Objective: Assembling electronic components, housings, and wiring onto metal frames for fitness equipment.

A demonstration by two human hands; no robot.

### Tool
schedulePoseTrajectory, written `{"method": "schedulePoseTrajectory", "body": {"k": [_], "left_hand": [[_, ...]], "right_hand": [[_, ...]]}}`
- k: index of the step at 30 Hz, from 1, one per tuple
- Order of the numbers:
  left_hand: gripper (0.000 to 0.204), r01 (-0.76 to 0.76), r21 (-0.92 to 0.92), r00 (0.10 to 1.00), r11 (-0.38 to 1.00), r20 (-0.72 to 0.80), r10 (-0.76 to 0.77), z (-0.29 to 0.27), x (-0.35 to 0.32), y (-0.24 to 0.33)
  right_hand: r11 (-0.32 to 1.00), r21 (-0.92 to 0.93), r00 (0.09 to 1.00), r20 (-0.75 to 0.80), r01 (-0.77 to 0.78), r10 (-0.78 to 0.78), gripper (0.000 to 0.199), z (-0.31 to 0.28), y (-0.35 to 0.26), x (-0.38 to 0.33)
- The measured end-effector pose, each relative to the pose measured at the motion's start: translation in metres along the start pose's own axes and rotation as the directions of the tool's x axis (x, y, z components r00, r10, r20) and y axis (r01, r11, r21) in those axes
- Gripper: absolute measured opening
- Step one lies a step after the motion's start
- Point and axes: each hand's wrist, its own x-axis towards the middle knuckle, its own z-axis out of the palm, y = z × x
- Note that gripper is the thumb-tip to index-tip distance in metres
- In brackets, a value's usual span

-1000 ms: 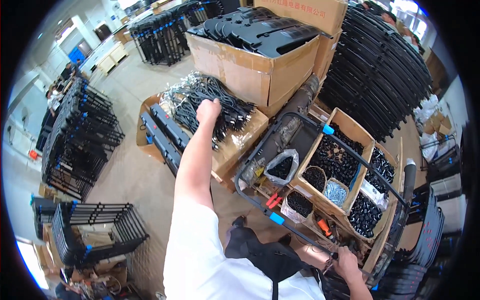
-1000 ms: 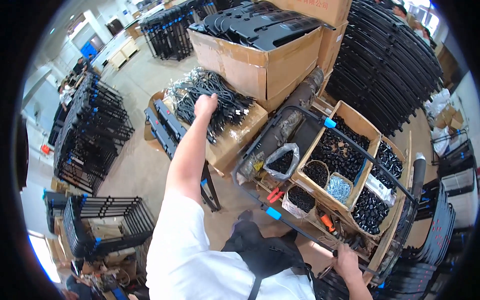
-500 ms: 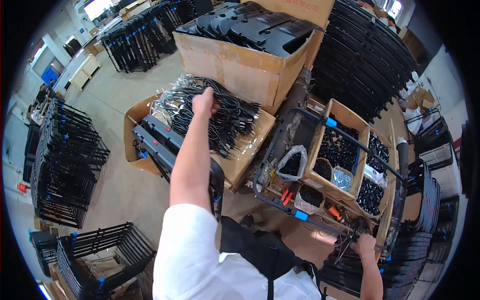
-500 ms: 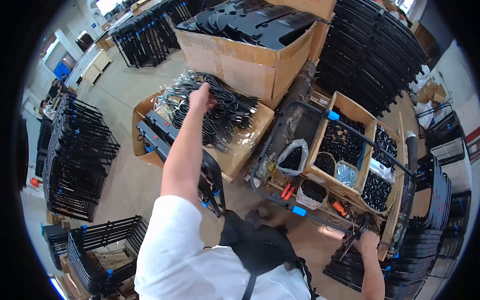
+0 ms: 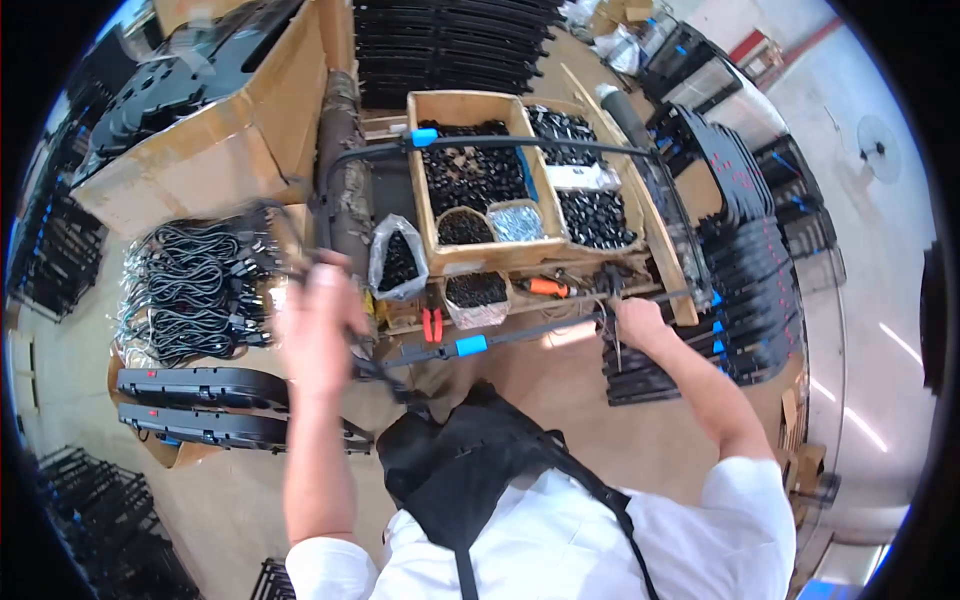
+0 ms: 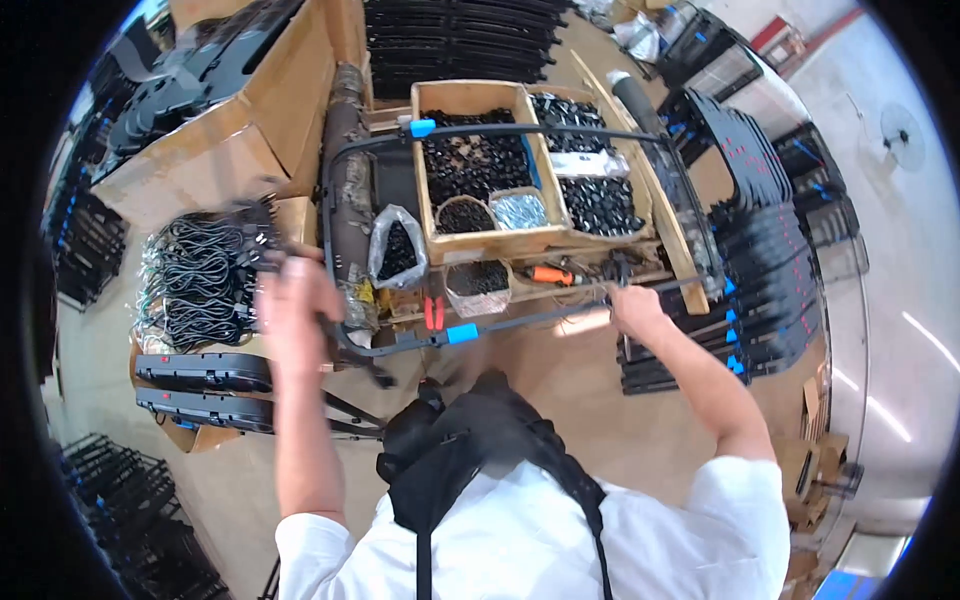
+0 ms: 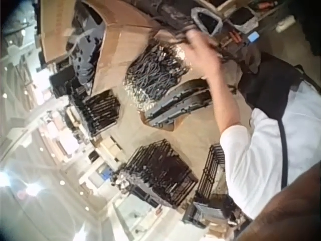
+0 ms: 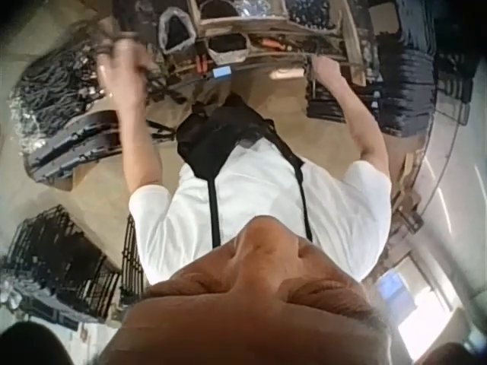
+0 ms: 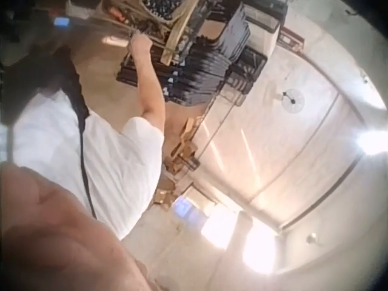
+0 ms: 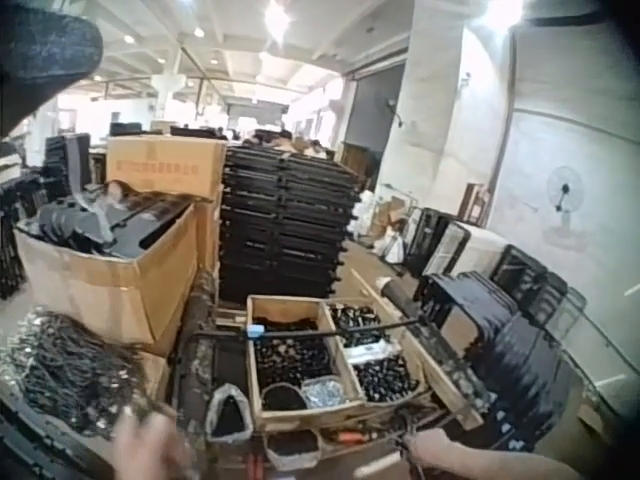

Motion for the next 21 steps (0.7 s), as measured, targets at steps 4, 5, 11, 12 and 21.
{"method": "schedulePoseTrajectory", "body": {"k": [4,5,11,12,21], "left_hand": [[0.021,0.174,0.102,0.926,0.979,0.321,-0.198,0.053,-0.053,-0.123],[0.023,0.119,0.17,0.925,0.978,0.339,-0.172,0.063,-0.066,-0.149],[0.027,-0.293,0.503,0.914,0.813,0.398,0.084,0.089,-0.089,-0.203],[0.028,-0.318,0.503,0.92,0.803,0.369,0.133,0.093,-0.09,-0.205],[0.029,-0.391,0.612,0.909,0.687,0.373,0.185,0.104,-0.083,-0.207]], "right_hand": [[1.0,-0.023,1.0,-0.028,0.008,-0.009,0.015,0.005,-0.003,0.014],[0.997,0.082,0.974,-0.225,-0.015,0.033,0.015,0.003,-0.008,0.012],[0.998,0.057,0.994,-0.109,-0.026,0.032,0.022,0.004,-0.012,0.007],[0.999,-0.028,0.999,0.029,0.02,-0.019,0.02,0.005,-0.005,0.016],[0.999,-0.044,0.994,0.11,-0.021,0.025,0.017,0.028,0.006,0.015]]}}
